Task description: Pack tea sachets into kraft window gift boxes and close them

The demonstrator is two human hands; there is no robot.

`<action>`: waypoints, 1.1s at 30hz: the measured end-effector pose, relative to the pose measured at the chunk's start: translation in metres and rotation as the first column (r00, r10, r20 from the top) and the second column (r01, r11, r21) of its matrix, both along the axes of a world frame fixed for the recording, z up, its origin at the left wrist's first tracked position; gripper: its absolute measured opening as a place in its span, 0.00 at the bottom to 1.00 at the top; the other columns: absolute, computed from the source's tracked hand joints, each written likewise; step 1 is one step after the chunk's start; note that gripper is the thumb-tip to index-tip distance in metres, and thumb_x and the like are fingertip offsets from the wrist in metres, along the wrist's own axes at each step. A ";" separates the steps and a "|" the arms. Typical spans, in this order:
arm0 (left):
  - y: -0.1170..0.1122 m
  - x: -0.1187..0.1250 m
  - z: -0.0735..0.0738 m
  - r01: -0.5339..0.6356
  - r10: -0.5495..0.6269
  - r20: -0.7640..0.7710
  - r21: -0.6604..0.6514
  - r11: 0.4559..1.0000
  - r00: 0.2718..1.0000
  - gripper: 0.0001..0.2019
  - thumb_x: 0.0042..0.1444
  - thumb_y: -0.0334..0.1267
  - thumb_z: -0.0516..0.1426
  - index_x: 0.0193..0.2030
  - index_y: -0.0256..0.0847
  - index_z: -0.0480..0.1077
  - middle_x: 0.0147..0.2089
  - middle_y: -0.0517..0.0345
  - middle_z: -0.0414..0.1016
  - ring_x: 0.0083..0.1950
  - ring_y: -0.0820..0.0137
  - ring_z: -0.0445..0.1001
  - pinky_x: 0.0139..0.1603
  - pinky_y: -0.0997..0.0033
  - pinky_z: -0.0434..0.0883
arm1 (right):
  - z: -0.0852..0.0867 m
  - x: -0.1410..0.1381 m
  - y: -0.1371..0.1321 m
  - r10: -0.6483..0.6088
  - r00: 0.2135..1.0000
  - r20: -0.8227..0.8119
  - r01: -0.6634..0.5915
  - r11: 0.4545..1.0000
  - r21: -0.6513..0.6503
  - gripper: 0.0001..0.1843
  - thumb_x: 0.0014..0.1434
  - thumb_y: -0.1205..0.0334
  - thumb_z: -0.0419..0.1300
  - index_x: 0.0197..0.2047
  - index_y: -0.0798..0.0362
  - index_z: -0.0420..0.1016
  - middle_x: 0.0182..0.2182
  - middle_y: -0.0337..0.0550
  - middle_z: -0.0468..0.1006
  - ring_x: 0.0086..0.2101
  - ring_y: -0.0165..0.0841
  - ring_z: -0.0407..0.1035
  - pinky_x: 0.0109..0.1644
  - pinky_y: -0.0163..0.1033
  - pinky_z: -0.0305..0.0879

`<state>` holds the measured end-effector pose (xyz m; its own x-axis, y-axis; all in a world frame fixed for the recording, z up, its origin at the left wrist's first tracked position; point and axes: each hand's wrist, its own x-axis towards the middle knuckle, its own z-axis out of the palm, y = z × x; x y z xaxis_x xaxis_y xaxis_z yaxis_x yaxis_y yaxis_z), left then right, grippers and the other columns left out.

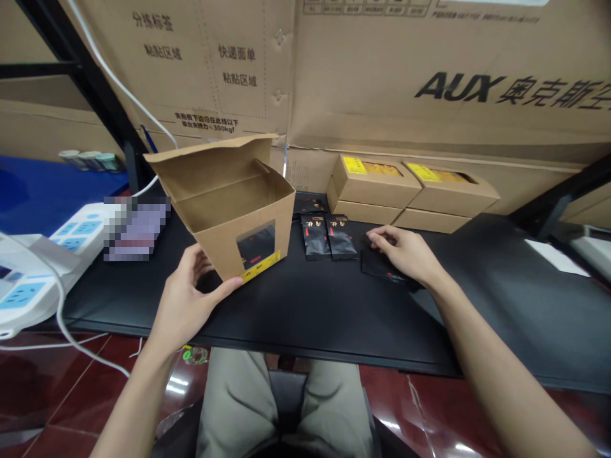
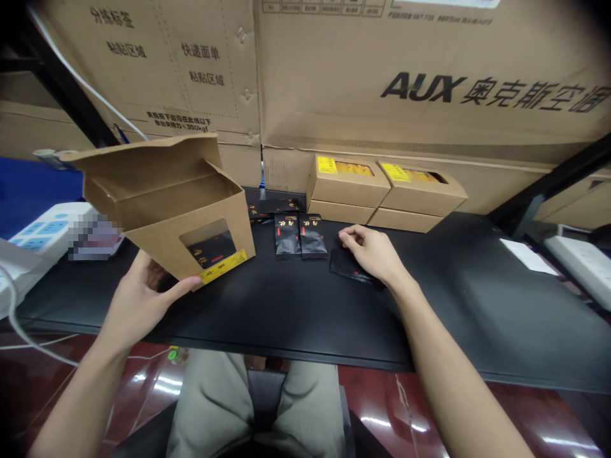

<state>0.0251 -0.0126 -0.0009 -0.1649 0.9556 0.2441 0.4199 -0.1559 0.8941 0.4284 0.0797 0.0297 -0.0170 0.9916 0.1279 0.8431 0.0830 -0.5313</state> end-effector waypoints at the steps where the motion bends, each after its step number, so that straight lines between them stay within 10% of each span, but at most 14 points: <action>1: 0.000 0.000 0.000 -0.001 0.001 0.009 -0.006 1.000 1.000 0.35 0.52 0.53 0.72 0.64 0.49 0.67 0.65 0.49 0.78 0.66 0.50 0.78 0.71 0.42 0.74 | 0.000 0.000 0.000 0.003 1.000 0.001 -0.003 1.000 0.001 0.20 0.65 0.47 0.57 0.45 0.51 0.83 0.34 0.46 0.87 0.33 0.38 0.79 0.48 0.43 0.71; 33: -0.001 0.003 0.004 -0.006 0.007 0.034 -0.032 0.999 0.999 0.37 0.50 0.53 0.72 0.64 0.46 0.67 0.64 0.48 0.80 0.64 0.52 0.80 0.70 0.45 0.73 | -0.003 0.001 0.000 0.002 1.000 -0.020 -0.002 1.000 -0.006 0.22 0.63 0.45 0.56 0.45 0.51 0.83 0.34 0.45 0.86 0.35 0.39 0.79 0.47 0.43 0.71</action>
